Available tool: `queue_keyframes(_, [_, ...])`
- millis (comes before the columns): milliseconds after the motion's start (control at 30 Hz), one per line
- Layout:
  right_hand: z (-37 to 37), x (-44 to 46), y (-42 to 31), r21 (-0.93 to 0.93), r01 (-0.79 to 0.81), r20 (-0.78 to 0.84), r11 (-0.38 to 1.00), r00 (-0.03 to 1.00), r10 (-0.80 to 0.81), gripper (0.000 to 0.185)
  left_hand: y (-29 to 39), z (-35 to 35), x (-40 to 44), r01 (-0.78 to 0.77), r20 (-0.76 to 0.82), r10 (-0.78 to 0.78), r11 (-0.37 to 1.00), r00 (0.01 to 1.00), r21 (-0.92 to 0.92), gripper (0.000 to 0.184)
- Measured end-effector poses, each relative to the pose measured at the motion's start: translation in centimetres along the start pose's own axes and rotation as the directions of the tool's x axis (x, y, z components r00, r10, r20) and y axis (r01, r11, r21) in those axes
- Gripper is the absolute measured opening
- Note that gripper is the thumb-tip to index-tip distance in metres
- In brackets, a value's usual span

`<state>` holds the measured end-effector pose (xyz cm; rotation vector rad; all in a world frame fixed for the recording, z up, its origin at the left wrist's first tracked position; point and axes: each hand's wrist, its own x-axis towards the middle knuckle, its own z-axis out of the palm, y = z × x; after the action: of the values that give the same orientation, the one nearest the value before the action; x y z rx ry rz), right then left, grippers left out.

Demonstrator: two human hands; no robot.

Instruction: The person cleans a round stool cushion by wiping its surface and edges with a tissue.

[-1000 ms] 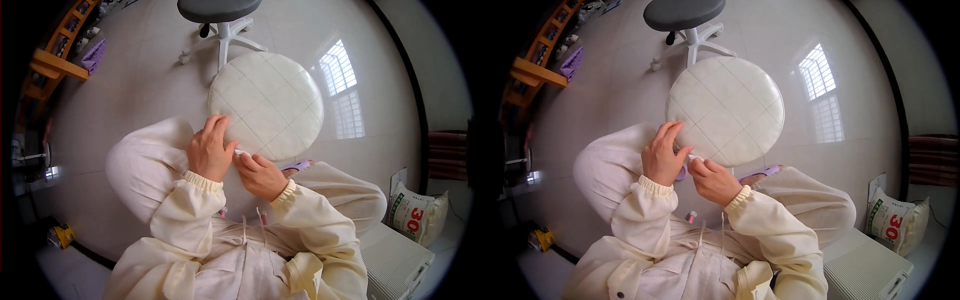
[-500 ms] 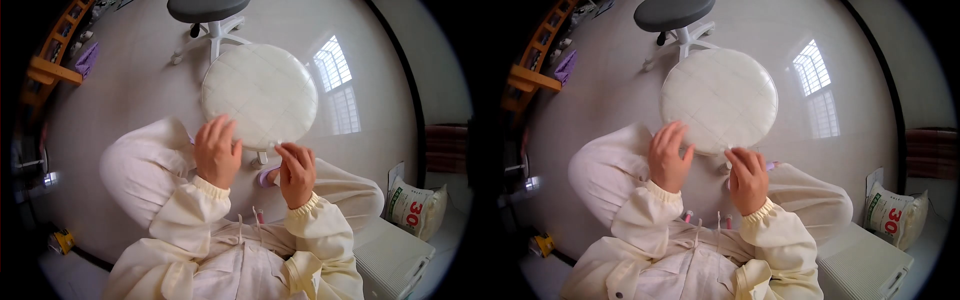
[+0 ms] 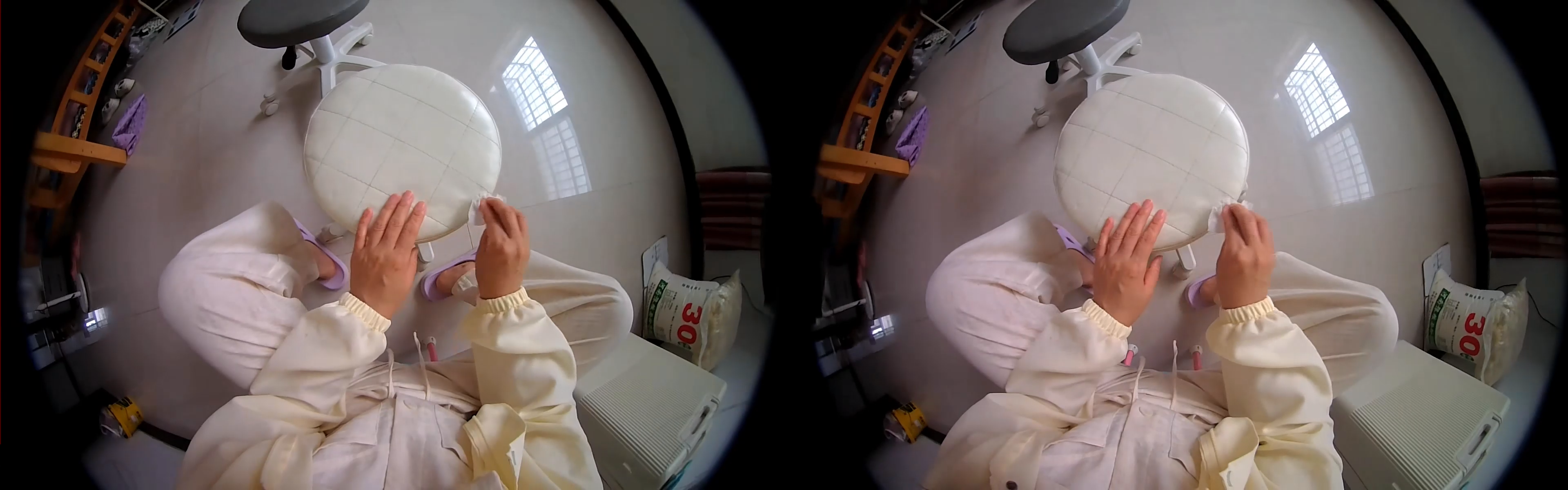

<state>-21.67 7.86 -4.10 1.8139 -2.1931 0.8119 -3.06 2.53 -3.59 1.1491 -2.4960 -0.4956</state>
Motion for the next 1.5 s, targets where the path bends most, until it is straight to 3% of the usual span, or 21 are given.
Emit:
queue_keyframes(67, [-0.2,-0.1,-0.3,0.032,-0.038,-0.017,0.999,0.999,0.039,0.036,0.2,-0.1,0.0,0.009,0.001,-0.009,1.0,1.0,-0.006,0.071])
queue_keyframes(133, [0.1,-0.3,-1.7,0.152,0.127,-0.079,0.98,0.99,-0.116,0.038,0.0,-0.1,0.0,0.017,0.003,-0.017,1.0,1.0,-0.011,0.071])
queue_keyframes(200, [0.7,-0.7,-2.7,0.275,0.279,0.045,0.92,0.952,-0.302,0.039,-0.2,0.2,0.0,0.005,-0.029,-0.005,1.0,1.0,0.004,0.072])
queue_keyframes(300, [0.3,-0.2,-2.7,0.215,0.273,0.089,0.938,0.951,-0.297,0.036,-0.1,0.2,0.0,0.005,-0.03,-0.004,1.0,1.0,0.025,0.072])
queue_keyframes(400, [0.5,0.2,-1.0,0.097,0.197,-0.012,0.976,0.98,-0.196,0.035,0.2,-0.1,0.1,0.01,-0.02,-0.009,1.0,1.0,0.005,0.072])
queue_keyframes(500, [0.1,0.8,-0.2,0.099,0.006,-0.023,0.995,1.0,-0.004,0.035,0.3,0.0,0.1,0.01,-0.031,-0.01,1.0,0.999,-0.004,0.071])
queue_keyframes(600, [-0.6,1.0,-1.2,0.166,0.049,-0.055,0.985,0.998,-0.04,0.034,0.2,0.0,0.0,0.013,-0.033,-0.013,1.0,0.999,-0.008,0.071])
queue_keyframes(667, [0.0,0.4,-2.2,0.295,0.187,-0.026,0.937,0.982,-0.188,0.036,0.1,0.3,-0.1,0.011,-0.037,-0.011,1.0,0.999,0.001,0.07])
queue_keyframes(767, [0.1,0.3,-2.8,0.183,0.243,0.057,0.953,0.965,-0.257,0.037,0.1,0.3,0.0,0.003,-0.042,-0.003,1.0,0.999,0.01,0.07])
queue_keyframes(867, [0.4,0.2,-0.9,0.115,0.123,-0.006,0.986,0.992,-0.123,0.039,0.0,0.0,0.0,0.002,-0.038,-0.002,1.0,0.999,0.002,0.07])
queue_keyframes(933, [0.1,0.6,0.1,0.027,-0.037,-0.016,0.999,0.999,0.037,0.039,0.1,0.0,0.1,-0.002,-0.039,0.001,1.0,0.999,-0.008,0.07])
queue_keyframes(1000, [-0.5,0.7,-0.2,0.066,-0.068,-0.023,0.996,0.997,0.07,0.041,0.1,0.0,0.1,0.01,-0.039,-0.011,1.0,0.999,-0.024,0.069])
queue_keyframes(1100, [-0.1,0.2,-1.5,0.219,0.2,-0.009,0.955,0.979,-0.203,0.041,-0.1,0.4,-0.1,-0.004,-0.05,0.004,1.0,0.999,0.001,0.07])
queue_keyframes(1200, [0.4,0.1,-1.6,0.172,0.181,0.018,0.968,0.982,-0.187,0.037,0.2,0.4,-0.1,-0.002,-0.068,0.003,1.0,0.998,0.012,0.069])
queue_keyframes(1333, [0.2,1.8,-0.7,0.138,-0.047,0.013,0.989,0.999,0.045,0.036,1.7,0.1,-1.2,0.026,-0.121,-0.02,0.999,0.992,0.046,0.066])
queue_keyframes(1500, [0.6,4.1,-3.4,0.342,0.067,-0.034,0.937,0.998,-0.06,0.039,2.0,0.1,-1.5,0.021,-0.153,-0.022,1.0,0.988,-0.003,0.054])
